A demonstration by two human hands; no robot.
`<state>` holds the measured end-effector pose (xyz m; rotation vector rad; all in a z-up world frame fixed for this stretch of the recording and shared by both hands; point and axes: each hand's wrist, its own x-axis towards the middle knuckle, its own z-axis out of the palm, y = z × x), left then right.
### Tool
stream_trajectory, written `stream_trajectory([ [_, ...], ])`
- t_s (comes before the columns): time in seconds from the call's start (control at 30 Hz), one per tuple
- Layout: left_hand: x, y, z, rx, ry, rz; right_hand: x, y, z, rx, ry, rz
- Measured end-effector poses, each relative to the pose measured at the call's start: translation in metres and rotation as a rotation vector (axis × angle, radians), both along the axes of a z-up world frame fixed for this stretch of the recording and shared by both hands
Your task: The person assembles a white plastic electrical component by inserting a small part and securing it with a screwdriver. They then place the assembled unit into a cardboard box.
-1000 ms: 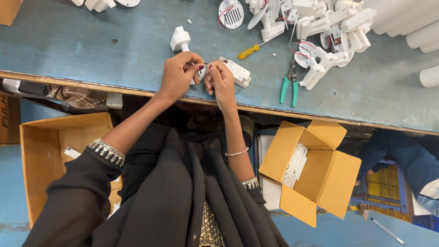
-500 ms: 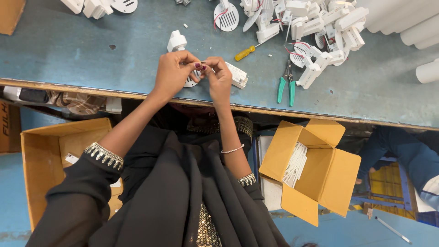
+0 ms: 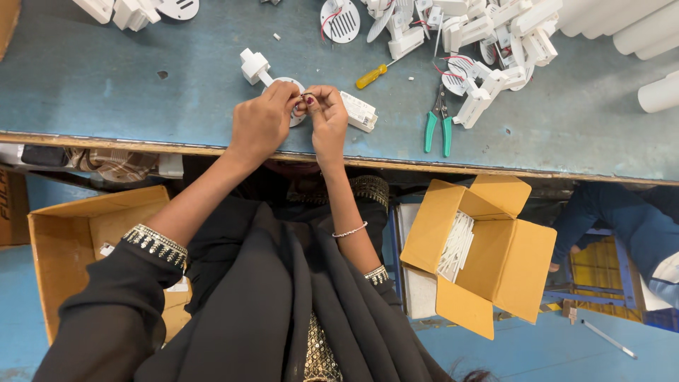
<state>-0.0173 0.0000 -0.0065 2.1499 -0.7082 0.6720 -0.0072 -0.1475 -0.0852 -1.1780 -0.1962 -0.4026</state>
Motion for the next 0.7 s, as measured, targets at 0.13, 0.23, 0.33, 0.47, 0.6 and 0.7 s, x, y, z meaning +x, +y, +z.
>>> stream_trajectory([
  [0.13,0.006,-0.001,0.008,-0.021,0.079,-0.036,0.007,-0.011,-0.013,0.021,0.038,0.022],
  [0.23,0.009,-0.002,0.017,0.056,0.179,-0.076,0.01,-0.017,-0.018,-0.053,-0.009,0.018],
  [0.33,0.007,-0.004,0.023,0.016,0.357,-0.116,0.013,-0.022,-0.012,-0.083,0.063,0.061],
  [0.47,-0.002,-0.014,0.019,-0.145,0.397,-0.163,0.008,-0.025,0.005,-0.214,0.07,0.054],
  [0.6,-0.007,-0.022,0.007,-0.25,0.294,-0.132,-0.002,-0.023,0.018,-0.302,0.011,0.001],
  [0.7,-0.006,-0.023,-0.002,-0.25,0.261,-0.093,-0.005,-0.02,0.019,-0.336,0.045,-0.08],
])
